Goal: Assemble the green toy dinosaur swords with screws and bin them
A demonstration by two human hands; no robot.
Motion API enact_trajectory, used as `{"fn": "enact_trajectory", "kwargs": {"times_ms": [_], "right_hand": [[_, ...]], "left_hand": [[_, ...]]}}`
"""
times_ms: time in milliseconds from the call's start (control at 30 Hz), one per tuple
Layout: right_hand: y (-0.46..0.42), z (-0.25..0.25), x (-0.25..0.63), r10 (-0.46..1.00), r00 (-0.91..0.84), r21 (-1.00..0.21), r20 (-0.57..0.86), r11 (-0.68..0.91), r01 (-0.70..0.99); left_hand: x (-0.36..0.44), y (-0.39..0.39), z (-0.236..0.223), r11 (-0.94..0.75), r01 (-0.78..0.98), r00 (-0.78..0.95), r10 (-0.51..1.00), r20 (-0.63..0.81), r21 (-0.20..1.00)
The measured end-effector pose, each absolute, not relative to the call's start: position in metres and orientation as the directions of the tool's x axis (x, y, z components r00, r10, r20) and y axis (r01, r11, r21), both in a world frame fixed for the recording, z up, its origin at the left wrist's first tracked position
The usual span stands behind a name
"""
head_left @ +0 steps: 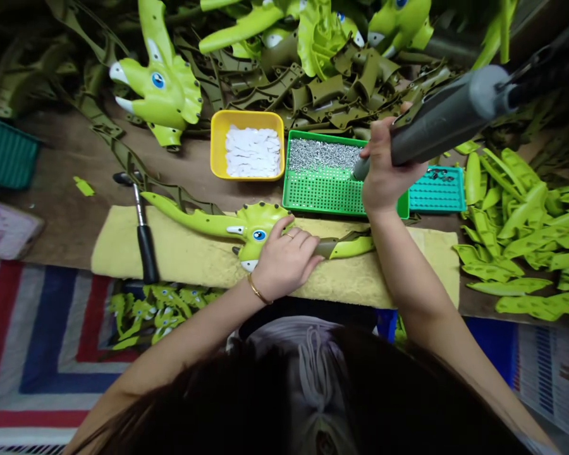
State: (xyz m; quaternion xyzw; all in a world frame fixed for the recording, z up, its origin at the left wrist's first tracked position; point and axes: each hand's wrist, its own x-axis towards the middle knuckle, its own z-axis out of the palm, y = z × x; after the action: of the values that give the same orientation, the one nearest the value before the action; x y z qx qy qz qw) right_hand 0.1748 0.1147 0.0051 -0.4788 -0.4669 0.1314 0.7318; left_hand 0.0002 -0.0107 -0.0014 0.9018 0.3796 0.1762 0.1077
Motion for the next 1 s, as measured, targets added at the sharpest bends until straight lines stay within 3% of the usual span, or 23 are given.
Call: {"fn": "enact_trajectory", "kwargs": {"times_ms": [133,200,367,533,833,900,1000], "right_hand": [[0.090,0.032,0.178,0.526,0.584,-0.731,0.619,0.658,0.182],[0.059,0.043,0.177,0.577,0.527,-0.724,0.624,0.681,0.111],[-0.012,0.039,0.170,0.716,0.307,-0.767,0.627,0.637,0.082],[-0.023,0.017,0.165,0.719,0.270,-0.762,0.640,0.639,0.103],[-0.025,0.020,0.166,0.784,0.171,-0.801,0.597,0.595,0.068],[-0.001,0.029,0.167,0.760,0.252,-0.796,0.599,0.599,0.086],[0.058,0.031,0.167,0.593,0.528,-0.753,0.608,0.642,0.145]], "left_hand": [[0.000,-0.010,-0.002,-0.692,0.651,0.649,0.720,0.245,0.311],[0.002,-0.010,-0.002,-0.684,0.658,0.645,0.728,0.233,0.315],[0.005,-0.010,-0.005,-0.664,0.660,0.627,0.745,0.229,0.351],[0.007,-0.011,-0.008,-0.646,0.652,0.608,0.758,0.236,0.397],[0.006,-0.011,-0.006,-0.675,0.653,0.630,0.736,0.248,0.343],[0.005,-0.011,-0.006,-0.677,0.647,0.628,0.734,0.259,0.350],[0.003,-0.011,-0.008,-0.685,0.639,0.624,0.728,0.284,0.350]]}}
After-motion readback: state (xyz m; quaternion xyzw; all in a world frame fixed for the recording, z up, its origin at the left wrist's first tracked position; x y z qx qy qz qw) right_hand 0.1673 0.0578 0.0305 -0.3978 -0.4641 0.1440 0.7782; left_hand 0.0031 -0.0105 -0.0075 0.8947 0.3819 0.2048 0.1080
